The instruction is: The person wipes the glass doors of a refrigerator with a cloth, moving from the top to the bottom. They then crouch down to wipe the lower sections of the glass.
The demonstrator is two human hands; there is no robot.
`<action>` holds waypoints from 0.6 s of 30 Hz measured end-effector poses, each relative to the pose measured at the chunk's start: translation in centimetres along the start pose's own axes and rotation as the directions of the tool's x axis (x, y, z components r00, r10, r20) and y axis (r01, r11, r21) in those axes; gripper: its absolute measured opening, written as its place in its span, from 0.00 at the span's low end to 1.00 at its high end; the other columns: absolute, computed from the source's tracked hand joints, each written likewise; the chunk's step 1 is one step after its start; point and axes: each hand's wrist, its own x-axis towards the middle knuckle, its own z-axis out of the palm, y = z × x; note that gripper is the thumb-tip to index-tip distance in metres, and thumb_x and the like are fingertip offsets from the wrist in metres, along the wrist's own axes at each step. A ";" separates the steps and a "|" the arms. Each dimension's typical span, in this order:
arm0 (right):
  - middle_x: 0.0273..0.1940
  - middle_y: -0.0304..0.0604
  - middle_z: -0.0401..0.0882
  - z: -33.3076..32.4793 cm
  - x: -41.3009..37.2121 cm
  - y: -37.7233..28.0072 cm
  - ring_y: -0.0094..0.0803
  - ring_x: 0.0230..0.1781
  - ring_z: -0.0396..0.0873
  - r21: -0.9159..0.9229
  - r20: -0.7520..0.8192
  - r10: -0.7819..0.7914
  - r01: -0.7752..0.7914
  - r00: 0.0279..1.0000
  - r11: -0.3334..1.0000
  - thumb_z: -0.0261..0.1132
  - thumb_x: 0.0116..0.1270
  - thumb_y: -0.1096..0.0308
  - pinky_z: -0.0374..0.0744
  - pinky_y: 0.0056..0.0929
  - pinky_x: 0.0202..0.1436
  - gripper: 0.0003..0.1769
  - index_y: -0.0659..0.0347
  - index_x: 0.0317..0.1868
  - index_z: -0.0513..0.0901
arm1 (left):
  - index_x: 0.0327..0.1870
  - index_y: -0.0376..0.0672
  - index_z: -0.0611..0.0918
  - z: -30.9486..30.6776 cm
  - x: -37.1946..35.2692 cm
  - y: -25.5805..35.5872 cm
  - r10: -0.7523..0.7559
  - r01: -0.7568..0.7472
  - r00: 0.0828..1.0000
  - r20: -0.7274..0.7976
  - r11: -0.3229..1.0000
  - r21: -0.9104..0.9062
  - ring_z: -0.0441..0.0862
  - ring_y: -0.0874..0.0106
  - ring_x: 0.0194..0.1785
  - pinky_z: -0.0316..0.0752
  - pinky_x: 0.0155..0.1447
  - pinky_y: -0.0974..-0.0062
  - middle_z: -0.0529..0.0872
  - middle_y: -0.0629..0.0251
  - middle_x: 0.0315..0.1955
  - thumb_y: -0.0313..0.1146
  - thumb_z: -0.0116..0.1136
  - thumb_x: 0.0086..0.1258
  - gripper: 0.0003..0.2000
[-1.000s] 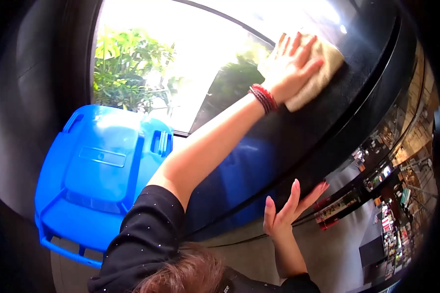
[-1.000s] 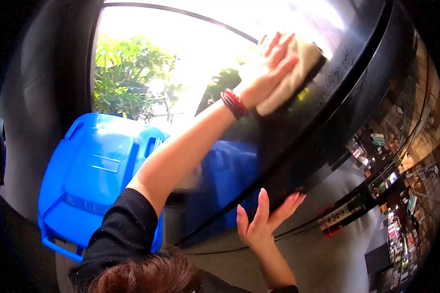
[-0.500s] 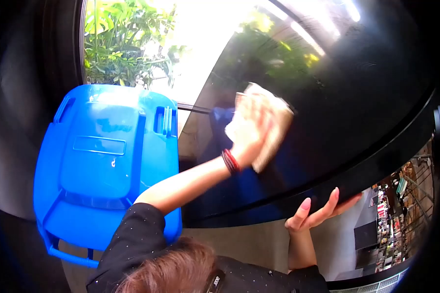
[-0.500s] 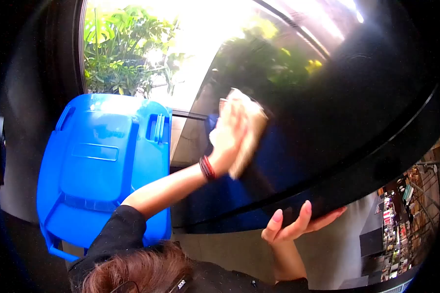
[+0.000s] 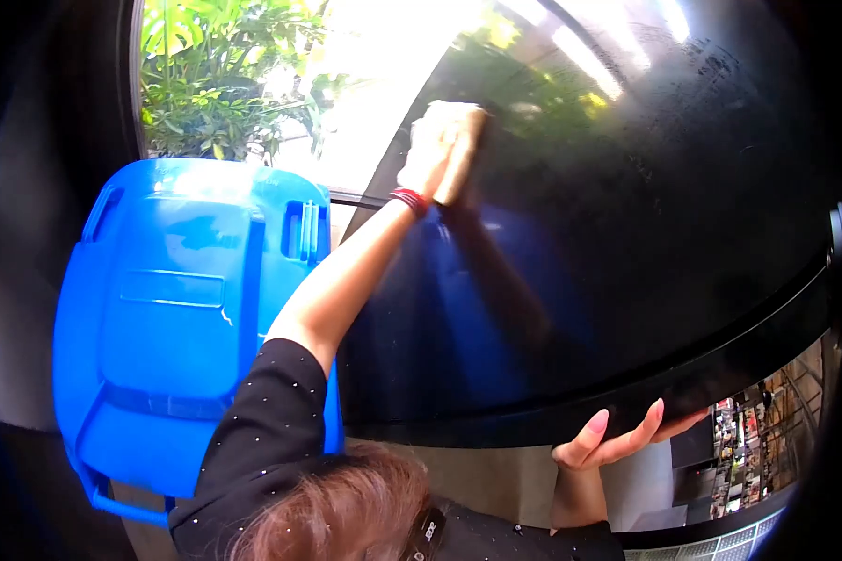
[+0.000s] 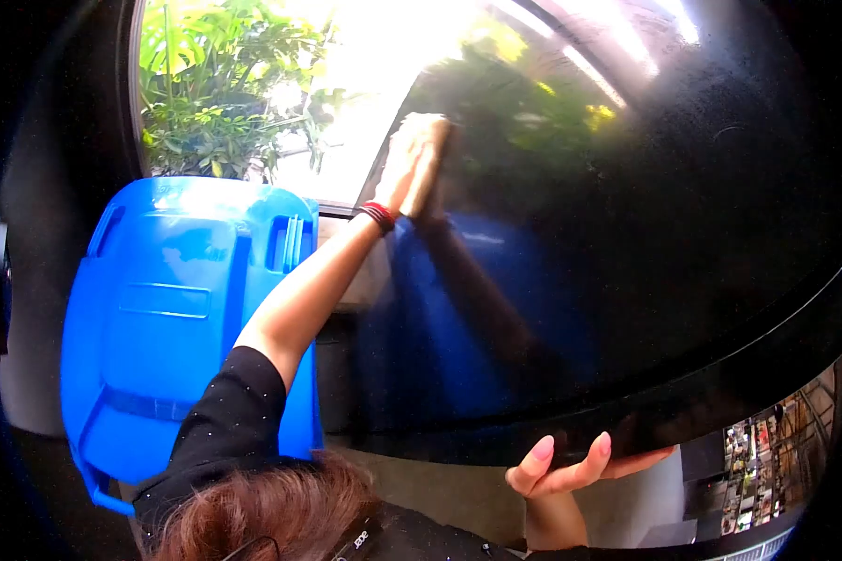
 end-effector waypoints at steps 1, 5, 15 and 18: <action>0.74 0.71 0.35 -0.1 0.1 0.1 0.61 0.76 0.37 -0.006 0.015 -0.021 0.021 1.000 1.000 0.48 0.59 0.66 0.40 0.58 0.75 0.37 0.70 0.70 0.58 | 0.68 0.36 0.65 0.7 1.2 -3.6 0.050 -0.045 0.996 -0.071 0.996 0.078 0.57 0.55 0.73 0.54 0.75 0.66 0.65 0.49 0.68 0.37 0.42 0.76 0.23; 0.74 0.70 0.32 -0.5 -0.4 0.4 0.63 0.76 0.36 -0.009 0.044 -0.037 0.037 0.998 0.999 0.48 0.61 0.64 0.40 0.60 0.75 0.36 0.67 0.70 0.57 | 0.71 0.37 0.62 1.8 2.1 -10.5 -0.017 -0.029 0.989 -0.144 0.949 -0.313 0.51 0.60 0.75 0.40 0.78 0.57 0.62 0.59 0.71 0.42 0.36 0.79 0.25; 0.72 0.77 0.34 -0.2 -0.4 0.3 0.72 0.73 0.35 0.022 0.032 -0.046 0.045 0.998 0.999 0.50 0.65 0.60 0.38 0.69 0.71 0.31 0.64 0.67 0.62 | 0.71 0.43 0.61 0.8 12.0 14.5 0.311 -0.307 0.950 -0.020 0.944 0.122 0.56 0.56 0.73 0.51 0.74 0.65 0.62 0.52 0.69 0.51 0.31 0.77 0.29; 0.73 0.71 0.32 -0.3 -2.0 0.5 0.71 0.74 0.33 0.099 0.065 0.026 -0.032 0.998 0.995 0.58 0.65 0.58 0.39 0.70 0.70 0.24 0.57 0.60 0.74 | 0.68 0.46 0.65 3.3 15.2 24.2 0.633 -0.635 0.770 -0.082 0.747 -0.197 0.57 0.54 0.72 0.53 0.73 0.62 0.61 0.52 0.70 0.50 0.39 0.76 0.25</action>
